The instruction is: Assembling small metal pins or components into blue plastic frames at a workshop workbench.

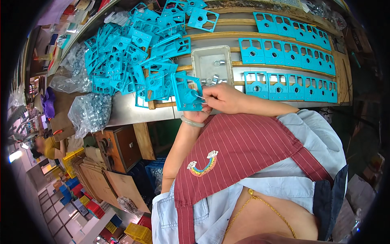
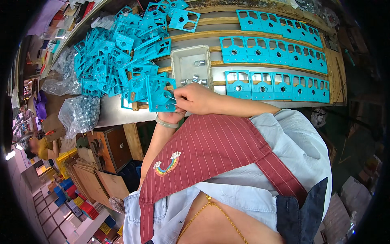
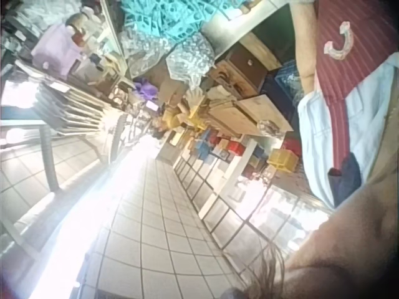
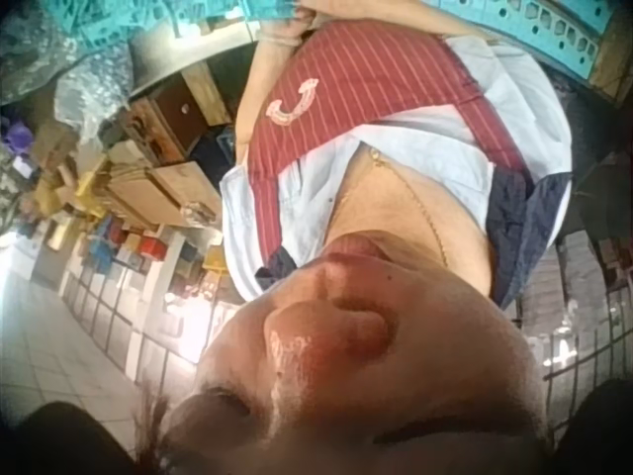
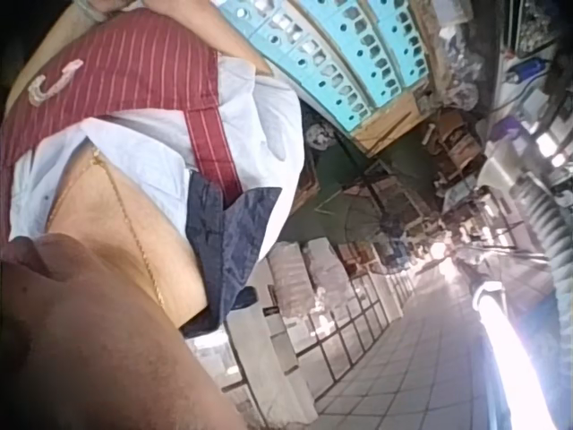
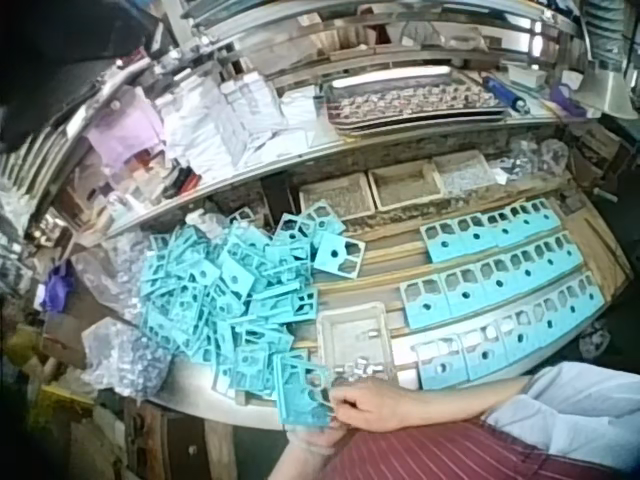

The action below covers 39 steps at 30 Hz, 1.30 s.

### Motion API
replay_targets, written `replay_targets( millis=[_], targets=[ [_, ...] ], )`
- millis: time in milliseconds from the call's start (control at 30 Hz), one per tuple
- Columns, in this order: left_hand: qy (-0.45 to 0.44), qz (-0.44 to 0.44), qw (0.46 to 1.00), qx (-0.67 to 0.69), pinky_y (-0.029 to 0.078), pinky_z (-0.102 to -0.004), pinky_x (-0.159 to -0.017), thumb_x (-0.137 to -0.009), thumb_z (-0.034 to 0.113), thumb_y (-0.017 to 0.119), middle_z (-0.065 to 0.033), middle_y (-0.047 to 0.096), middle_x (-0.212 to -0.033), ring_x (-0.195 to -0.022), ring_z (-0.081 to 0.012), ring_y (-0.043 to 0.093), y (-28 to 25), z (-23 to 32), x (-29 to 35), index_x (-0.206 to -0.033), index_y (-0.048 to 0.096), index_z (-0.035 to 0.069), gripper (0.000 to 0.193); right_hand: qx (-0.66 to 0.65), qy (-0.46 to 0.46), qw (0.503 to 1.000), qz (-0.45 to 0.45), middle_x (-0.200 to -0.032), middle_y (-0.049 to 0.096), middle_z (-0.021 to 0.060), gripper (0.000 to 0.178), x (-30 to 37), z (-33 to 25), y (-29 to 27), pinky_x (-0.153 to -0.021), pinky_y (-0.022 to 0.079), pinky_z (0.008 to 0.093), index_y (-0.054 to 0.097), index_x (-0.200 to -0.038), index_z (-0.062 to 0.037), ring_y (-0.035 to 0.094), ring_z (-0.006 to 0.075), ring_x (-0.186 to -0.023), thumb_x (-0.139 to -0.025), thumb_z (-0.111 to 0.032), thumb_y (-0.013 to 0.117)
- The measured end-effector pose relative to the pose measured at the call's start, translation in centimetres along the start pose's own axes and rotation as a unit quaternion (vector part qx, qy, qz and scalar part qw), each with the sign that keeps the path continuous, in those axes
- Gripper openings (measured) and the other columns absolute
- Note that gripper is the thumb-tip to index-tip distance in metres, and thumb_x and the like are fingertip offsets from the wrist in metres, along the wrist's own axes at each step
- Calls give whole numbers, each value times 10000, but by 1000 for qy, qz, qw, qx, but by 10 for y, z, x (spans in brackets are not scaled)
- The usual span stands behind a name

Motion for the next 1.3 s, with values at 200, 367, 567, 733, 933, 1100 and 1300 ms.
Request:
replay_targets(
  millis=[200,367,567,733,933,1100,1300],
  targets=[
    [-28,-6,999,-19,508,-348,-708,-915,423,477,-102,630,-983,-867,-241,609,-10,14,-1,-999,599,94,362,-25,49,997,51,-680,592,97,158,-14,17,5,-583,454,324,522,-838,-22,578,209,-608,-886,-169,549],
    [207,67,973,-79,472,-425,-790,-956,425,410,-62,588,-1109,-965,-260,572,-25,74,11,-1207,479,107,410,282,-24,939,193,-767,583,76,131,-31,70,-48,-697,446,378,592,-857,-62,576,247,-779,-790,-163,641],
    [207,78,967,-126,483,-373,-721,-942,347,496,-43,591,-1082,-893,-227,585,-19,84,19,-1183,475,152,311,519,30,847,107,-808,597,71,77,-62,119,-65,-757,428,349,661,-746,-61,556,207,-862,-753,-128,623],
    [256,86,946,-178,509,-351,-740,-948,223,506,-38,558,-1063,-912,-184,575,-12,83,24,-1120,443,148,198,-118,114,978,125,-785,597,17,134,-51,94,-54,-671,431,235,651,-881,-39,524,71,-732,-878,-160,593],
    [282,88,936,-191,524,-322,-734,-915,104,557,-67,540,-1011,-891,-166,566,7,66,17,-1055,403,115,208,-4,34,993,116,-886,602,32,130,-20,24,-53,-700,469,281,612,-964,-30,571,127,-791,-892,-133,579],
    [314,102,895,-299,490,-288,-760,-820,-19,574,-89,494,-1034,-908,-152,546,19,52,14,-1116,345,76,386,292,-205,919,169,-937,590,46,141,-3,-25,-41,-702,472,334,657,-858,-84,561,239,-858,-732,-137,691],
    [310,135,881,-331,427,-294,-828,-815,23,548,-90,377,-1129,-1008,-156,436,4,34,13,-1199,304,51,456,395,-152,900,108,-886,549,33,141,1,3,-15,-689,449,341,668,-815,-118,534,210,-848,-686,-159,706]
  ],
)
Point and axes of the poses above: each hand's wrist, its own x-axis away from the middle knuckle, its own y-axis out of the palm, z = x × y, the point moved 8 cm from there along -x, towards the middle knuckle
